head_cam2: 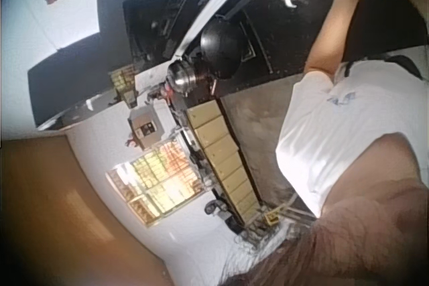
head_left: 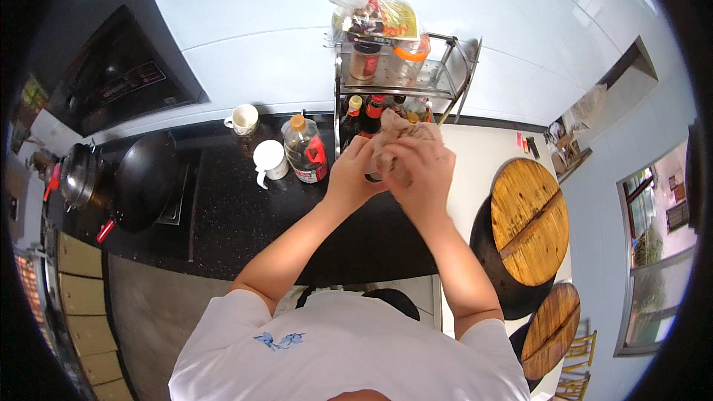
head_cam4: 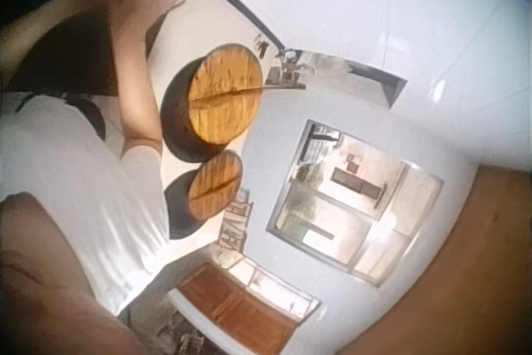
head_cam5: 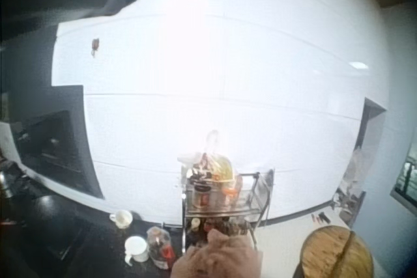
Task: The person wipes a wooden cutting board and the black countertop with a cloth. They then pick up various bottles and containers from a metal spice rack, wipe them individually with the cloth, and place them back on the rack or the counter.
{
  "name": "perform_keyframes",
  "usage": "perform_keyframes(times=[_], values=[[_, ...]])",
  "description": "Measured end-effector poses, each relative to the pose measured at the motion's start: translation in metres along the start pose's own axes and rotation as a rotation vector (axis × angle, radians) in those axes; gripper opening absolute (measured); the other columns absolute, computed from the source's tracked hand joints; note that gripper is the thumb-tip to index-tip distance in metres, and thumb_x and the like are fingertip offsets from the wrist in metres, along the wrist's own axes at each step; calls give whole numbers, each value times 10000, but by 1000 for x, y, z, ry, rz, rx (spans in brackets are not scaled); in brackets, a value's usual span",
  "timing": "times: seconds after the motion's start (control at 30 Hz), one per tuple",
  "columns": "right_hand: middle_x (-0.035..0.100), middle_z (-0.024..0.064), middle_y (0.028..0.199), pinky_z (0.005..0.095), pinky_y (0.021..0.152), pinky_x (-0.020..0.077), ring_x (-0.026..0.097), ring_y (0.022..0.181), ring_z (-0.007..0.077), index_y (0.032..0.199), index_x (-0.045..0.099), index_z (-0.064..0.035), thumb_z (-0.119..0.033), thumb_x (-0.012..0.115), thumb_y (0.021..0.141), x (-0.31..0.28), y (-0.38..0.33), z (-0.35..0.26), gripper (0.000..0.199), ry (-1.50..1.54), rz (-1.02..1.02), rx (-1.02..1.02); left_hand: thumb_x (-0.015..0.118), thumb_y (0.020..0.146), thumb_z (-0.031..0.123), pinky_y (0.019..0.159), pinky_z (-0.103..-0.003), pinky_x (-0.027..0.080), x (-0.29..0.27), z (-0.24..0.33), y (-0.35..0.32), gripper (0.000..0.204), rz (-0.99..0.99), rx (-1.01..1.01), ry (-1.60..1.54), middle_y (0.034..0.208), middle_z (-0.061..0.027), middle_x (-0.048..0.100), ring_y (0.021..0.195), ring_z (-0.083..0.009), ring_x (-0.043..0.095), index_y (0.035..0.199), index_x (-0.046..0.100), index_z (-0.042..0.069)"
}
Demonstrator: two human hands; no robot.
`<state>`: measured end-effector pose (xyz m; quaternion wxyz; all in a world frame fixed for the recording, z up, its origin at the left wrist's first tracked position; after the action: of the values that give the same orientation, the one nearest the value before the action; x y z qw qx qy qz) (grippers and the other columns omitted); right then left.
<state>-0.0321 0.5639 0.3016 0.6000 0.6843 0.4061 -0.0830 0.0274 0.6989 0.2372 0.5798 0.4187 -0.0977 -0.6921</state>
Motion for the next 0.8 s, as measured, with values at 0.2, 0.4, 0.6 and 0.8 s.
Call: perform_keyframes(times=[0.2,0.4,0.6,0.8], values=[[656,70,1164,397,1002,439,606,1106,246,1183,648,-106,-219,639,901,5,-32,93,304,775,119,699,879,641,117,789,-348,541,-3,18,-5,818,21,12,-120,1093,-103,563,980,-249,615,1368,505,88],[550,79,1345,390,1032,451,537,1232,226,1379,458,-83,-444,434,1033,45,-66,59,501,1619,454,1070,853,692,139,903,-363,492,33,26,-2,756,170,-2,-330,1187,-123,569,1063,-287,578,1348,486,61],[554,93,1333,374,1016,467,555,1198,227,1405,429,-36,-335,465,1037,46,-92,59,475,1588,329,1162,850,737,123,879,-348,526,55,14,21,777,213,-39,-261,1248,-125,528,1153,-237,565,1383,420,78],[596,106,1181,327,945,471,587,1071,191,1297,490,11,-206,503,1017,24,-113,60,355,1440,22,1178,857,706,184,849,-393,509,81,1,97,767,240,-164,-61,1152,-119,528,1055,-300,585,1358,457,139]])
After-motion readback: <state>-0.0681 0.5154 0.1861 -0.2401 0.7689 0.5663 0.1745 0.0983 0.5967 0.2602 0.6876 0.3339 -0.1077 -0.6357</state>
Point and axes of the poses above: each hand's wrist, its own y-axis towards the middle knuckle, its own x-axis out of the palm, z = x × y, the point moved 2 cm from there along y, towards the middle knuckle
